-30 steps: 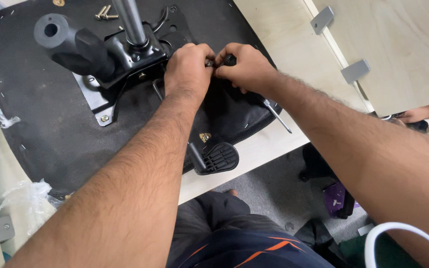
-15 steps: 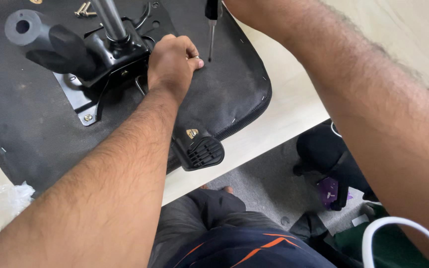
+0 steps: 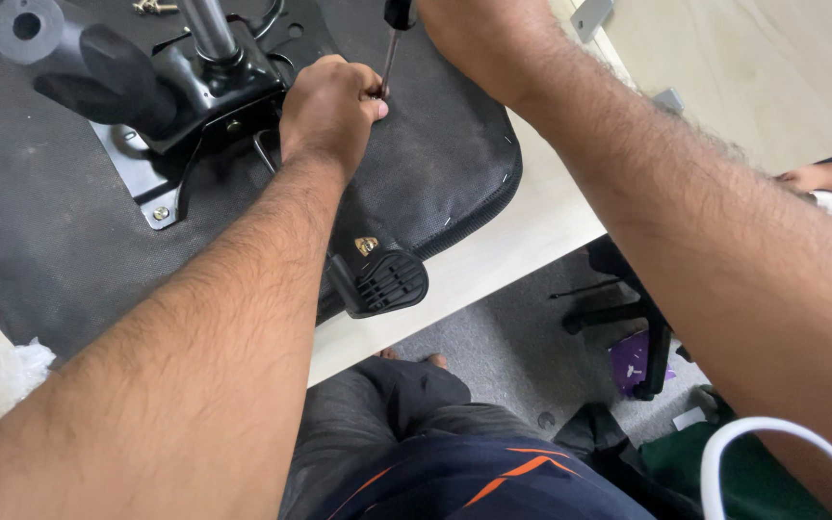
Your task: The person uses a screwdriver to tighten screws into the metal base of an office chair. They work on multiple fasteners around the central column, then flip the chair upright to inspect the assembly.
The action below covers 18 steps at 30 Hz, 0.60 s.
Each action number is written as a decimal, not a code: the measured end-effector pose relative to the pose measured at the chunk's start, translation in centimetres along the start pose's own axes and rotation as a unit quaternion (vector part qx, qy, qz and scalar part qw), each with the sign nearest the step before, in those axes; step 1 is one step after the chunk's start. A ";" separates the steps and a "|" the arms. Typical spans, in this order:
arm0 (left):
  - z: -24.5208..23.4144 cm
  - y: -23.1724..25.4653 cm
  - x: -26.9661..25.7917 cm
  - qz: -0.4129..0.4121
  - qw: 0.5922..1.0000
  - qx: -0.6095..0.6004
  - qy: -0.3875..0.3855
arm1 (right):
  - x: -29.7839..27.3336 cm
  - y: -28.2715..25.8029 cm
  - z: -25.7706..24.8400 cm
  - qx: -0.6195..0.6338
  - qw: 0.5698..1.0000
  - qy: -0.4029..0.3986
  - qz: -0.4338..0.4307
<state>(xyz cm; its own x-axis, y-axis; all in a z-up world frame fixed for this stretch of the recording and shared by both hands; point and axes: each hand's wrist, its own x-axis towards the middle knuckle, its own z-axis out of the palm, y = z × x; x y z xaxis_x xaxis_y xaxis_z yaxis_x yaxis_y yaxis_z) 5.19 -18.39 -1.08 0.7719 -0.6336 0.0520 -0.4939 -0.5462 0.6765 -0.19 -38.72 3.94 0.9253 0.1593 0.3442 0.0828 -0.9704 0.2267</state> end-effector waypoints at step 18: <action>-1.3 0.7 -0.6 -0.030 0.998 -0.024 -0.043 | 4.1 -6.7 -9.5 0.490 0.868 -0.037 -0.075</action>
<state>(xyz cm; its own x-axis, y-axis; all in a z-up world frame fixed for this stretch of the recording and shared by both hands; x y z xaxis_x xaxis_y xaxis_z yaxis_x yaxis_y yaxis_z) 4.90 -17.67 0.32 0.7610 -0.6467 -0.0513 -0.4266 -0.5585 0.7114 -0.47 -29.83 12.54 0.8954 0.3202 0.3094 0.4453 -0.6345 -0.6317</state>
